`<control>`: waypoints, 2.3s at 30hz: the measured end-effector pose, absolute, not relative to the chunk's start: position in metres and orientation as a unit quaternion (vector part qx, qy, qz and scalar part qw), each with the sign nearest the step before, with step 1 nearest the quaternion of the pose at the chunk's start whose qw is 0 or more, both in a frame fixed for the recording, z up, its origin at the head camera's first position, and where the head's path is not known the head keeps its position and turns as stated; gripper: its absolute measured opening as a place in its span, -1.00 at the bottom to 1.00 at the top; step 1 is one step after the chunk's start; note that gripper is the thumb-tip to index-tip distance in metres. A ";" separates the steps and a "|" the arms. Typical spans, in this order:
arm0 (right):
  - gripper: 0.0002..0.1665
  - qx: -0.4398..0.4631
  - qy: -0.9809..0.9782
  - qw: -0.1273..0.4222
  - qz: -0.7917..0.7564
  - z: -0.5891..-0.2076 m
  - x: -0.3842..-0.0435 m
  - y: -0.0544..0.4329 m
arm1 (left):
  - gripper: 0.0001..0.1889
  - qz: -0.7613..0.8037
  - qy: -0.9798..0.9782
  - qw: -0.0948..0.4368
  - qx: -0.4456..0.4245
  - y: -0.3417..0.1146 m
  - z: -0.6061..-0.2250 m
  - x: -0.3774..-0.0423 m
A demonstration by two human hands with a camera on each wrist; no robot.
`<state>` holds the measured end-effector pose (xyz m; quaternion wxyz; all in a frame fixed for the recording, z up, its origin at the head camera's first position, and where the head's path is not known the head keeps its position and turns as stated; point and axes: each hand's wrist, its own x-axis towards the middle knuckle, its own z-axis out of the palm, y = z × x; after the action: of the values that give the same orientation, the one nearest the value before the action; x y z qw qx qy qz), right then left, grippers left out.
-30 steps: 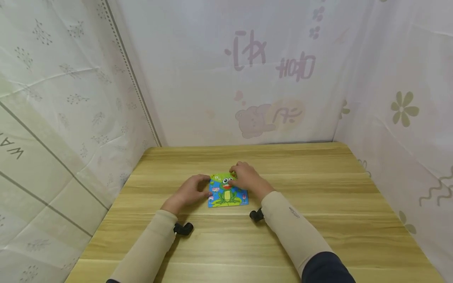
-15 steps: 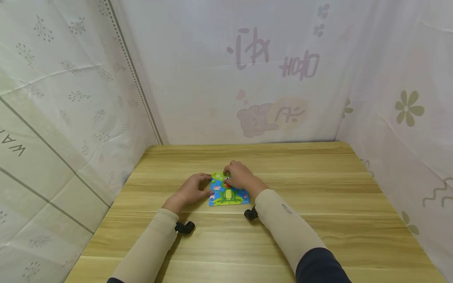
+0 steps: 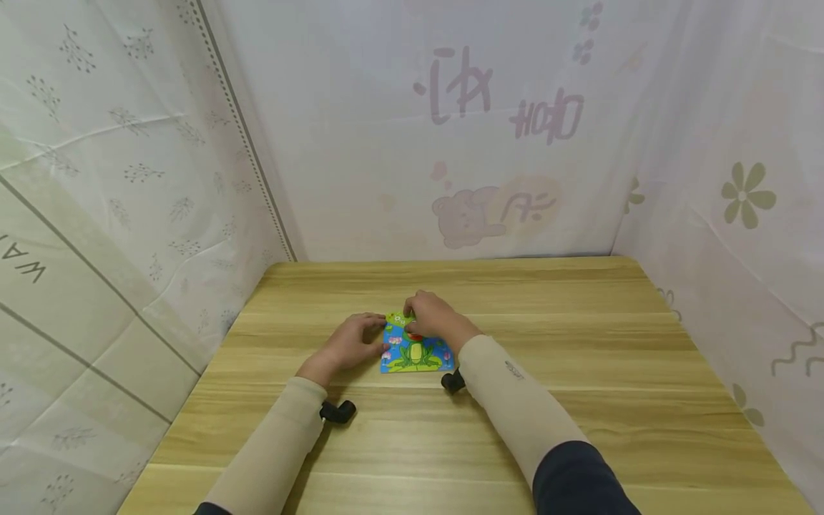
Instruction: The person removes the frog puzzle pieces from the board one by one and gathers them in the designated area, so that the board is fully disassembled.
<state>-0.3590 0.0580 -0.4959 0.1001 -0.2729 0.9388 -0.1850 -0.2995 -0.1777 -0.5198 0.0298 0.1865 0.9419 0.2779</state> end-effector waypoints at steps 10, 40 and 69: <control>-0.60 -0.258 0.931 0.135 -0.222 -0.493 -0.364 0.055 | -0.42 0.253 0.950 0.012 0.183 -0.174 -0.521 -0.303; -0.87 -0.204 0.917 0.118 -0.321 -0.500 -0.367 0.054 | -0.42 0.260 0.951 0.006 0.167 -0.172 -0.527 -0.300; -0.92 -0.221 0.916 0.063 -0.329 -0.511 -0.369 0.073 | -0.42 0.260 0.951 0.014 0.169 -0.172 -0.523 -0.298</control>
<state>-0.3692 0.0726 -0.5112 0.0628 -0.2210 0.9159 -0.3291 -0.2976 -0.1719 -0.5234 0.0135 0.1686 0.9507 0.2599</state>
